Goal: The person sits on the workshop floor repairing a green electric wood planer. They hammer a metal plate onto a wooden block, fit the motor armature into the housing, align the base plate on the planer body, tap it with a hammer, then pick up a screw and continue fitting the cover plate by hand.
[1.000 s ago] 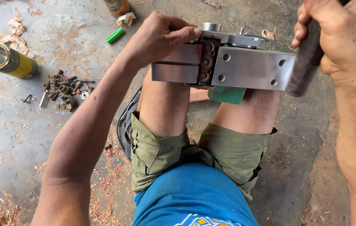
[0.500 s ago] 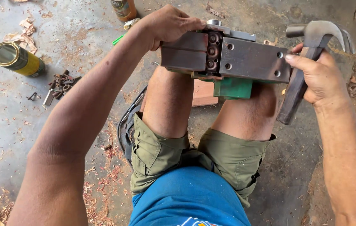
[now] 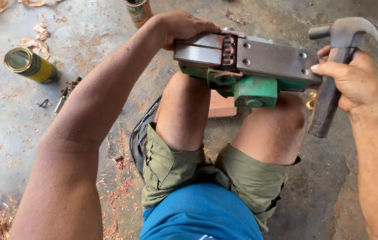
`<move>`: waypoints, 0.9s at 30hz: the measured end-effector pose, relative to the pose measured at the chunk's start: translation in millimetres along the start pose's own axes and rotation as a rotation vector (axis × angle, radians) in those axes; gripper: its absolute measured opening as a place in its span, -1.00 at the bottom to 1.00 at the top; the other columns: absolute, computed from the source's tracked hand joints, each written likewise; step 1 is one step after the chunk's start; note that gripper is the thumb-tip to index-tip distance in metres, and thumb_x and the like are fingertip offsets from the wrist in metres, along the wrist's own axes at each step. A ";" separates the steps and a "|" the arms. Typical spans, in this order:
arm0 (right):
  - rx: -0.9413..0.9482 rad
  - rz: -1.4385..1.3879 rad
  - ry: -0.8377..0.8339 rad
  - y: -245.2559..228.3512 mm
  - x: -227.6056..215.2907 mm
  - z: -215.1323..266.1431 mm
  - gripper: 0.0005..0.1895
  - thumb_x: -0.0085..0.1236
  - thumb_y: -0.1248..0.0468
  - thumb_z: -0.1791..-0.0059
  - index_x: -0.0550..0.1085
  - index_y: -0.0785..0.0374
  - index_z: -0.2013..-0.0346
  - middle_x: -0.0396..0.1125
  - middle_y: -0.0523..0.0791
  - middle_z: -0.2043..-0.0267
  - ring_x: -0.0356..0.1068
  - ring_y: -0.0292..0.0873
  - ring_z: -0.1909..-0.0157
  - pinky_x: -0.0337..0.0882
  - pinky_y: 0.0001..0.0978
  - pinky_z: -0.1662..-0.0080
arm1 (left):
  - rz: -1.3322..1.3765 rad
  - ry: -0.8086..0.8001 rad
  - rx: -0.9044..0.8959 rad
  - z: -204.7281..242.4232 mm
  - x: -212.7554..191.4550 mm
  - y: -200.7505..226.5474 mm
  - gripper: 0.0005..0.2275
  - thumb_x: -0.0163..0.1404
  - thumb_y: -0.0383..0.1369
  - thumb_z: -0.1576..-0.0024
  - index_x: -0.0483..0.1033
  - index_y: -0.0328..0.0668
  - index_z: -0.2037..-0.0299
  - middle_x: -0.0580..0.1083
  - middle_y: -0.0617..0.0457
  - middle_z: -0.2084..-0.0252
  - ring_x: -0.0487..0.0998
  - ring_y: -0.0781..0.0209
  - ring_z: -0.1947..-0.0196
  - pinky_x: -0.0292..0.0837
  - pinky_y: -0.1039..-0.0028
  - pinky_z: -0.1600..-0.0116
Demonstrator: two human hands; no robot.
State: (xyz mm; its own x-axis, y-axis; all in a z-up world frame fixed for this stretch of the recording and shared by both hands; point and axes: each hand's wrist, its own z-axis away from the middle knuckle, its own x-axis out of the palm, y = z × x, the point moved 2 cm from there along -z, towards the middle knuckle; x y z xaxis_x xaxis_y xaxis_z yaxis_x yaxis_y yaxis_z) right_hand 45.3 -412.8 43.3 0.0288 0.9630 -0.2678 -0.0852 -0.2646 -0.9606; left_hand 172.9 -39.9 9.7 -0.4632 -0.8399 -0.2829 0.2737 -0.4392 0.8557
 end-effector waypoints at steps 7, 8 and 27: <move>-0.012 -0.063 0.011 -25.6 8.3 11.5 -0.74 0.20 0.41 0.01 0.42 0.23 0.04 0.35 -0.14 0.21 0.47 -0.18 0.24 0.59 -0.19 0.26 | 0.061 -0.229 -0.011 -27.6 -0.1 -13.8 -0.69 0.03 -0.04 -0.15 0.68 0.02 0.11 0.69 0.09 0.23 0.69 0.38 0.39 0.65 0.45 0.30; -0.008 -0.064 0.012 -23.2 3.9 8.3 -0.74 0.20 0.41 0.01 0.42 0.23 0.04 0.35 -0.14 0.21 0.47 -0.18 0.24 0.59 -0.19 0.26 | 0.061 -0.232 -0.014 -34.9 -0.2 -18.3 -0.69 0.03 -0.04 -0.15 0.68 0.02 0.11 0.69 0.09 0.23 0.69 0.38 0.39 0.65 0.45 0.30; 0.095 0.044 -0.053 -8.2 -13.7 -15.5 -0.84 0.13 0.32 -0.09 0.41 0.24 0.05 0.41 -0.08 0.19 0.48 -0.11 0.25 0.54 -0.18 0.28 | 0.072 -0.600 -0.092 -54.3 5.5 -17.5 -0.70 -0.04 -0.16 -0.25 0.63 -0.04 -0.05 0.66 0.20 0.14 0.59 0.50 0.37 0.53 0.49 0.36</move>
State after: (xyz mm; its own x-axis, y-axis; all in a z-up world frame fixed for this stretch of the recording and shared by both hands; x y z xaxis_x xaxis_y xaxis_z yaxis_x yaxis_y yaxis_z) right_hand 61.1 -424.6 53.8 -0.0295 0.9527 -0.3024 -0.1797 -0.3027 -0.9360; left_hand 211.3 -54.2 -30.4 -0.8273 -0.5544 0.0904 0.3814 -0.4363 0.8150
